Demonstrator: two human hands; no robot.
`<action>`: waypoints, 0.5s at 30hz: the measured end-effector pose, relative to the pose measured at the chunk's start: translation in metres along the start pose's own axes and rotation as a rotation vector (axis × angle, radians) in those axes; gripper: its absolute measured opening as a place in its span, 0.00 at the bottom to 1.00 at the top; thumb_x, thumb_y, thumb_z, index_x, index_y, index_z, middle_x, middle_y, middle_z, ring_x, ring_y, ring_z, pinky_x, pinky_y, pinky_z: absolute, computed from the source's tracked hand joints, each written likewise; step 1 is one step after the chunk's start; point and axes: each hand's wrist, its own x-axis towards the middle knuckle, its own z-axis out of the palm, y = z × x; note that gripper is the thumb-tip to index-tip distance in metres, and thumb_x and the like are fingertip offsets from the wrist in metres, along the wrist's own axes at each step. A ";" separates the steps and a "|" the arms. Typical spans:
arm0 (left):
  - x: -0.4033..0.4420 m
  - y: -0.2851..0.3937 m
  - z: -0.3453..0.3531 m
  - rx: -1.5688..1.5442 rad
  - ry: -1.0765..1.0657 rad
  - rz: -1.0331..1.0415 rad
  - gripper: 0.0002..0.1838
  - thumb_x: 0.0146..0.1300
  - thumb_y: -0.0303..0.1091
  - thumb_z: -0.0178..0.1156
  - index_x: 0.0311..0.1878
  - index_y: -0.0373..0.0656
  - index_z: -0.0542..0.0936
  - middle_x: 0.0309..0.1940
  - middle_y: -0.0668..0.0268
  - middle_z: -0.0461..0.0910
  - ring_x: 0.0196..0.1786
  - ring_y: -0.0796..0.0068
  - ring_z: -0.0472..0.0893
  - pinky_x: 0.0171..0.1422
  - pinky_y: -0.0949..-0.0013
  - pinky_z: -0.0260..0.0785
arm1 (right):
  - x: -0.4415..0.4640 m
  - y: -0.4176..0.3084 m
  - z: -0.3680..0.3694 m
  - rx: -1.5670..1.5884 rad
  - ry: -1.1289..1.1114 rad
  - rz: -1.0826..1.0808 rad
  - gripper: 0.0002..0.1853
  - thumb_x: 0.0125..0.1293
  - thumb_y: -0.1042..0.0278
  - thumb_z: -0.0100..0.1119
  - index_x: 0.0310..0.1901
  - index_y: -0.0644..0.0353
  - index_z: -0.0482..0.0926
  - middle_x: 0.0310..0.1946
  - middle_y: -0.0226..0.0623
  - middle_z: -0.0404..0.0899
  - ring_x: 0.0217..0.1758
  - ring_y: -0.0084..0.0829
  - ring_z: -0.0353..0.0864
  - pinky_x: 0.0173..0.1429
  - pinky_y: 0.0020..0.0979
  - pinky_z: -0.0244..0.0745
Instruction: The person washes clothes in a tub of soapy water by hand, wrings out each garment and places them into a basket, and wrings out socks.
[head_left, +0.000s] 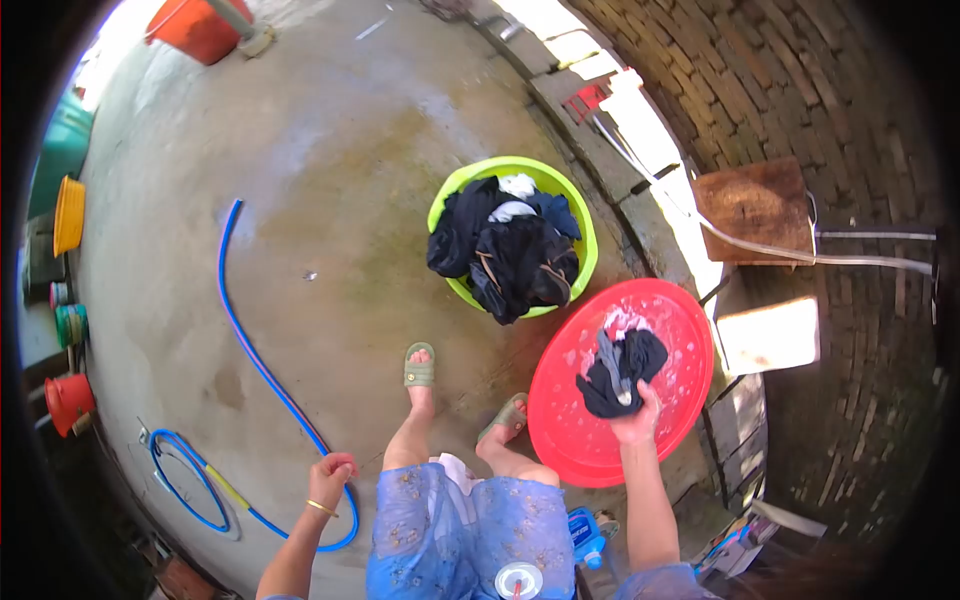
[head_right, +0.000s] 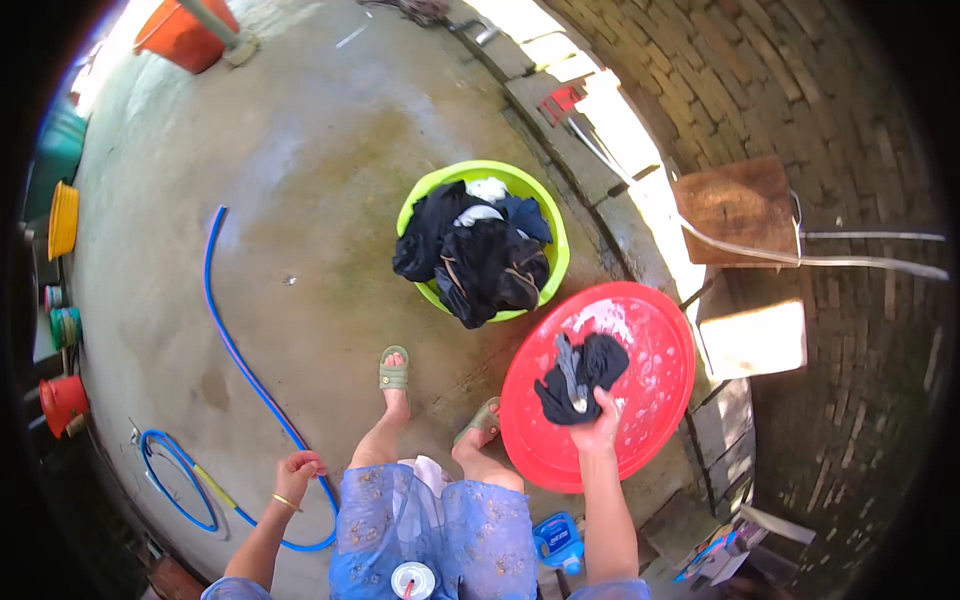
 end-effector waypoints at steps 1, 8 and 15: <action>-0.024 -0.001 -0.015 -0.042 0.039 0.019 0.09 0.58 0.23 0.54 0.41 0.35 0.79 0.29 0.63 0.80 0.31 0.77 0.80 0.35 0.75 0.71 | -0.025 -0.005 0.006 -0.016 0.032 0.009 0.27 0.56 0.62 0.56 0.58 0.61 0.69 0.51 0.40 0.77 0.54 0.42 0.76 0.61 0.47 0.69; -0.191 -0.025 -0.093 -0.306 0.211 -0.163 0.09 0.57 0.24 0.55 0.42 0.34 0.78 0.30 0.60 0.81 0.29 0.72 0.82 0.32 0.73 0.74 | -0.163 -0.047 0.095 -0.089 -0.008 0.172 0.27 0.52 0.61 0.55 0.56 0.58 0.71 0.49 0.41 0.77 0.51 0.43 0.77 0.57 0.49 0.72; -0.208 0.046 -0.168 -0.331 0.238 0.040 0.10 0.55 0.25 0.56 0.41 0.34 0.79 0.31 0.62 0.81 0.30 0.74 0.81 0.34 0.72 0.74 | -0.199 -0.055 0.249 -0.142 -0.141 0.208 0.23 0.50 0.66 0.55 0.51 0.60 0.73 0.44 0.42 0.79 0.47 0.45 0.79 0.56 0.51 0.74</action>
